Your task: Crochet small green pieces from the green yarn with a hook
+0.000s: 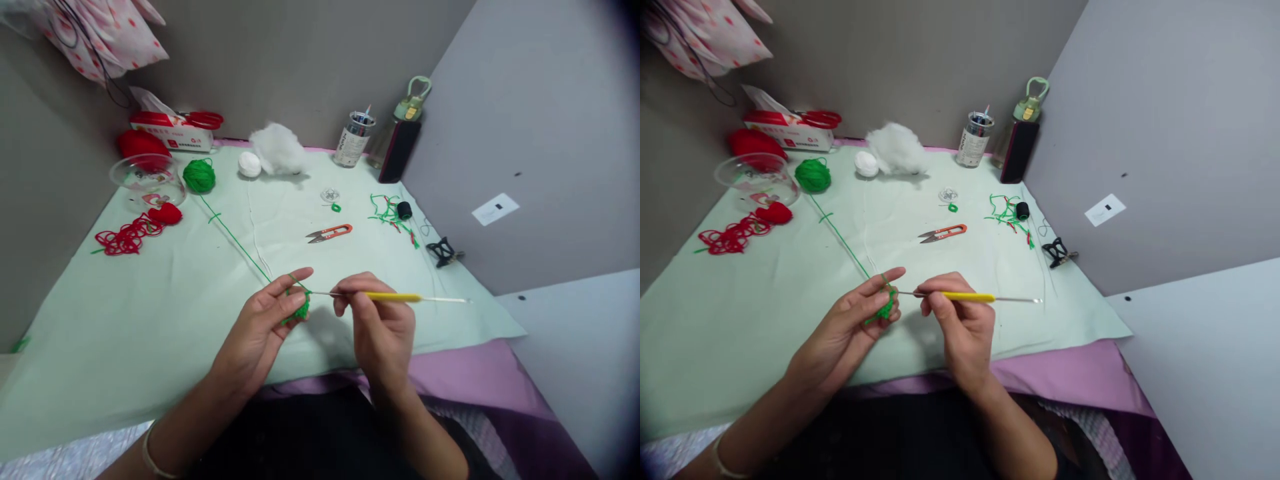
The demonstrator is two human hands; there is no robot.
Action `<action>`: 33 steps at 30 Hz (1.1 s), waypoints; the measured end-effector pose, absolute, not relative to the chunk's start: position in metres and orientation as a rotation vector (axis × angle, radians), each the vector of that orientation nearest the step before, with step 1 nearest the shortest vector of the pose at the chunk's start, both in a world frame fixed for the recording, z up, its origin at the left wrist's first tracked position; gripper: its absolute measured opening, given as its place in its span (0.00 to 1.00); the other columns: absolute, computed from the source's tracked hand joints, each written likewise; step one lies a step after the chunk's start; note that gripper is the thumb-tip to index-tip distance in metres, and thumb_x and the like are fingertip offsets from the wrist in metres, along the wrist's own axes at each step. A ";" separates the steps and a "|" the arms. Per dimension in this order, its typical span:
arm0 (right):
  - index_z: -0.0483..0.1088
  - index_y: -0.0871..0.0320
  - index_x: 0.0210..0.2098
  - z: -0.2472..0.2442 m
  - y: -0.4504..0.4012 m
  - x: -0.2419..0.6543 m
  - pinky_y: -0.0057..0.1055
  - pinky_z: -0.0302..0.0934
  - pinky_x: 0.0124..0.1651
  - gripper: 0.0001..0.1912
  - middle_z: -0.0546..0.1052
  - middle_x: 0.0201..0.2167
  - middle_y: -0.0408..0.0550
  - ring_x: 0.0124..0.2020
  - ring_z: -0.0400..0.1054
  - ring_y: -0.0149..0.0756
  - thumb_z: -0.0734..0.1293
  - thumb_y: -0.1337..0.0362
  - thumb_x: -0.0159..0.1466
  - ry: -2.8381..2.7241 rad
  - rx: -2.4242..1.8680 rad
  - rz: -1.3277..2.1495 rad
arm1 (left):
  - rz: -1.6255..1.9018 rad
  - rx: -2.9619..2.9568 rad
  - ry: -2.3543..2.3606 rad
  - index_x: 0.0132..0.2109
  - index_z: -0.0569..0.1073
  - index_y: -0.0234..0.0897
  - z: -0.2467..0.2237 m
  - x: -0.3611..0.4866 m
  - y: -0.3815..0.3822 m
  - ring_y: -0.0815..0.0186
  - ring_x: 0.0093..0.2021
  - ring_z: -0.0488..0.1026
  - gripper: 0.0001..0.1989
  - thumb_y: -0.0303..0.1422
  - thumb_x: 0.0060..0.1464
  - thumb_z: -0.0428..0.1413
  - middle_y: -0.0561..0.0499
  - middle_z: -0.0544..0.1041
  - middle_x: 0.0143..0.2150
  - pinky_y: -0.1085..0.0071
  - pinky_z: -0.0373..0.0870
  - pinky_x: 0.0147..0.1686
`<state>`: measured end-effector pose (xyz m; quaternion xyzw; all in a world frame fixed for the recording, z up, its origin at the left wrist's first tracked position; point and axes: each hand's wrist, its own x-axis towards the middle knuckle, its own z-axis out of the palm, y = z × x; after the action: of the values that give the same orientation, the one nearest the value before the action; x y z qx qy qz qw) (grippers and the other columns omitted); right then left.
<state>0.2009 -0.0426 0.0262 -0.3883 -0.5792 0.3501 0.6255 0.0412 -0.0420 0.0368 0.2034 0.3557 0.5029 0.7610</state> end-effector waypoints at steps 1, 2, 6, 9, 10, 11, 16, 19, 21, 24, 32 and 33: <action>0.81 0.51 0.43 0.028 -0.042 0.200 0.34 0.70 0.33 0.10 0.80 0.35 0.46 0.30 0.72 0.33 0.66 0.65 0.74 -1.313 -0.883 0.853 | 1.136 0.487 0.796 0.55 0.83 0.39 0.037 0.042 -0.042 0.73 0.34 0.71 0.20 0.30 0.55 0.70 0.55 0.76 0.34 0.77 0.69 0.40; 0.81 0.51 0.44 0.029 -0.042 0.198 0.34 0.70 0.34 0.09 0.80 0.36 0.46 0.31 0.73 0.34 0.67 0.65 0.73 -1.342 -0.877 0.859 | 1.173 0.537 0.816 0.56 0.83 0.40 0.036 0.043 -0.043 0.72 0.36 0.71 0.22 0.30 0.54 0.71 0.55 0.77 0.34 0.77 0.70 0.41; 0.82 0.49 0.49 0.031 -0.047 0.191 0.37 0.73 0.43 0.14 0.83 0.42 0.49 0.43 0.77 0.38 0.69 0.72 0.70 -1.546 -0.893 0.616 | 1.187 0.614 0.833 0.63 0.78 0.44 0.035 0.048 -0.047 0.68 0.42 0.75 0.30 0.29 0.53 0.71 0.54 0.79 0.37 0.73 0.72 0.48; 0.83 0.49 0.47 0.028 -0.045 0.191 0.37 0.73 0.43 0.11 0.83 0.40 0.48 0.41 0.77 0.38 0.69 0.69 0.71 -1.472 -0.889 0.711 | 1.146 0.600 0.833 0.64 0.77 0.45 0.036 0.048 -0.048 0.67 0.45 0.75 0.33 0.27 0.51 0.72 0.54 0.78 0.39 0.72 0.73 0.50; 0.83 0.49 0.45 0.027 -0.044 0.192 0.37 0.73 0.41 0.09 0.83 0.38 0.48 0.39 0.77 0.38 0.70 0.66 0.71 -1.417 -0.878 0.799 | 1.145 0.603 0.835 0.63 0.78 0.45 0.037 0.046 -0.048 0.68 0.45 0.76 0.33 0.26 0.51 0.72 0.55 0.78 0.39 0.72 0.73 0.51; 0.83 0.50 0.43 0.025 -0.041 0.194 0.36 0.72 0.39 0.07 0.82 0.37 0.47 0.37 0.76 0.37 0.70 0.64 0.71 -1.359 -0.865 0.891 | 1.145 0.608 0.839 0.62 0.79 0.46 0.037 0.045 -0.048 0.69 0.45 0.76 0.31 0.26 0.51 0.72 0.55 0.78 0.38 0.74 0.73 0.51; 0.82 0.53 0.40 0.020 -0.033 0.197 0.31 0.67 0.33 0.08 0.79 0.32 0.45 0.29 0.71 0.31 0.73 0.57 0.69 -1.096 -0.828 1.189 | 1.109 0.664 0.874 0.59 0.81 0.46 0.036 0.039 -0.047 0.76 0.29 0.74 0.26 0.28 0.53 0.71 0.55 0.79 0.38 0.82 0.67 0.24; 0.82 0.54 0.38 0.022 -0.033 0.195 0.29 0.67 0.32 0.07 0.79 0.32 0.45 0.28 0.70 0.30 0.75 0.57 0.67 -1.016 -0.811 1.216 | 1.085 0.654 0.858 0.59 0.81 0.45 0.037 0.038 -0.048 0.80 0.19 0.68 0.24 0.30 0.55 0.70 0.55 0.80 0.40 0.81 0.61 0.16; 0.82 0.54 0.37 0.024 -0.034 0.194 0.30 0.68 0.32 0.09 0.80 0.32 0.45 0.28 0.70 0.30 0.74 0.56 0.67 -1.022 -0.825 1.202 | 1.111 0.623 0.845 0.57 0.82 0.43 0.039 0.039 -0.048 0.78 0.22 0.73 0.21 0.30 0.55 0.70 0.55 0.80 0.39 0.81 0.69 0.22; 0.80 0.55 0.37 0.025 -0.035 0.194 0.31 0.68 0.32 0.09 0.80 0.33 0.46 0.27 0.70 0.31 0.73 0.55 0.68 -1.045 -0.839 1.174 | 1.140 0.565 0.823 0.54 0.84 0.42 0.043 0.039 -0.049 0.73 0.31 0.79 0.18 0.29 0.55 0.71 0.54 0.79 0.36 0.79 0.77 0.34; 0.80 0.54 0.41 0.023 -0.039 0.198 0.32 0.69 0.33 0.09 0.80 0.34 0.46 0.30 0.72 0.32 0.69 0.59 0.72 -1.176 -0.814 1.090 | 1.209 0.548 0.877 0.49 0.86 0.41 0.039 0.039 -0.048 0.73 0.30 0.79 0.15 0.29 0.53 0.72 0.55 0.78 0.35 0.78 0.78 0.33; 0.80 0.53 0.42 0.024 -0.041 0.199 0.32 0.69 0.34 0.08 0.80 0.34 0.46 0.31 0.72 0.33 0.68 0.60 0.73 -1.215 -0.812 1.063 | 1.217 0.561 0.887 0.49 0.86 0.41 0.039 0.038 -0.049 0.73 0.31 0.79 0.15 0.29 0.53 0.71 0.55 0.78 0.35 0.78 0.78 0.33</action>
<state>0.1987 -0.0406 0.0239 -0.3528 -0.5281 0.4622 0.6189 0.0384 -0.0487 0.0387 0.2514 0.3971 0.5450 0.6943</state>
